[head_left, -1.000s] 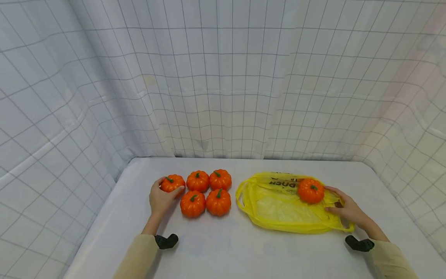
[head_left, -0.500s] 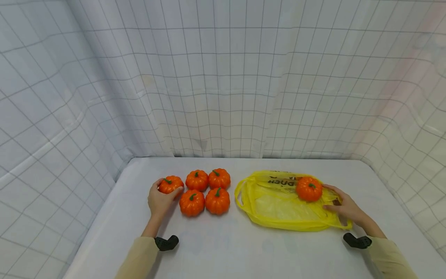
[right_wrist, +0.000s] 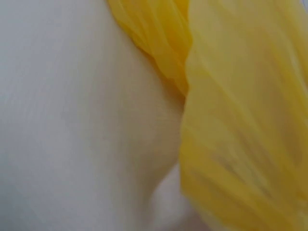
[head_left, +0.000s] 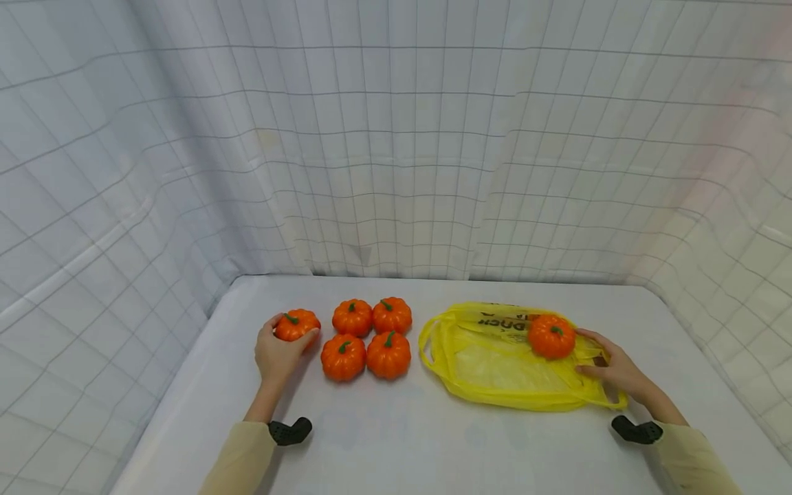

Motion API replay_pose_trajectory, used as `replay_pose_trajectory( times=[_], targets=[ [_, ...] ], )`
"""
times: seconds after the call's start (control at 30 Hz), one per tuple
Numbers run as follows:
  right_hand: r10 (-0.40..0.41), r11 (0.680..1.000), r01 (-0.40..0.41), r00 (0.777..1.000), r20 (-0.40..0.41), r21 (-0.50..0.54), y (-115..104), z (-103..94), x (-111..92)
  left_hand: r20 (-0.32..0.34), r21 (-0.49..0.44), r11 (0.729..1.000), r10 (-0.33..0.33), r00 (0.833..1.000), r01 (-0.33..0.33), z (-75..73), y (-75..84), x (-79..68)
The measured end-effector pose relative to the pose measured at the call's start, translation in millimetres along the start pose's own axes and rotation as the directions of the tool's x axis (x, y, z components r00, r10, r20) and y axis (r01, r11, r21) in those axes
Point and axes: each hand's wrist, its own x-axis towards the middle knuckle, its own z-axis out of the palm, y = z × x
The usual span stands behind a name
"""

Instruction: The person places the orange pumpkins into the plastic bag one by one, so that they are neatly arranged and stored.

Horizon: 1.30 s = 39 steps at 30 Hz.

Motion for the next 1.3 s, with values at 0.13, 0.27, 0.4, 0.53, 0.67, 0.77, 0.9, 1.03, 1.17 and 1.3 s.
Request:
replay_pose_trajectory(
  times=[0.13, 0.27, 0.4, 0.53, 0.67, 0.77, 0.9, 1.03, 1.17, 1.3],
  targets=[
    [0.001, 1.0, -0.001, 1.0, 0.002, -0.003, -0.8, -0.4, -2.0, 0.0, -0.024, 1.0, 0.019, 1.0, -0.019, -3.8, 7.9, 0.7],
    [-0.008, 1.0, 0.008, 1.0, 0.004, 0.001, -1.4, 0.2, -2.1, -0.001, -0.045, 0.998, 0.032, 0.999, -0.032, -9.2, 18.7, 1.1],
    [-0.005, 1.0, 0.005, 1.0, 0.001, -0.006, -1.5, 0.4, -1.8, 0.005, -0.065, 0.997, 0.041, 0.999, -0.04, -12.7, 31.4, 0.9],
    [-0.003, 1.0, 0.003, 1.0, 0.002, -0.009, -1.5, 0.4, -1.9, 0.012, -0.102, 0.993, 0.054, 0.998, -0.052, -13.7, 43.5, -0.6],
    [-0.004, 1.0, 0.004, 1.0, 0.003, -0.006, -1.6, 0.4, -2.1, 0.022, -0.137, 0.989, 0.063, 0.998, -0.059, -13.3, 54.4, -3.0],
    [-0.001, 1.0, 0.001, 1.0, 0.003, -0.008, -2.0, 0.4, -2.0, 0.037, -0.158, 0.986, 0.068, 0.997, -0.061, -12.5, 62.1, -5.2],
    [0.007, 1.0, -0.007, 1.0, 0.003, -0.012, -2.7, 0.4, -1.8, 0.063, -0.188, 0.979, 0.086, 0.994, -0.073, -10.9, 74.2, -8.2],
    [0.009, 1.0, -0.009, 1.0, 0.002, -0.012, -2.5, 0.6, -1.5, 0.081, -0.217, 0.972, 0.109, 0.991, -0.09, -7.0, 86.3, -9.5],
    [-0.002, 1.0, 0.002, 1.0, -0.004, 0.0, -1.1, 1.0, -1.7, 0.098, -0.246, 0.963, 0.133, 0.986, -0.106, -2.4, 98.6, -12.7],
    [-0.007, 1.0, 0.007, 1.0, -0.006, 0.003, 0.1, 1.1, -1.8, 0.119, -0.265, 0.957, 0.155, 0.981, -0.119, 4.2, 108.0, -17.6]
  ],
)
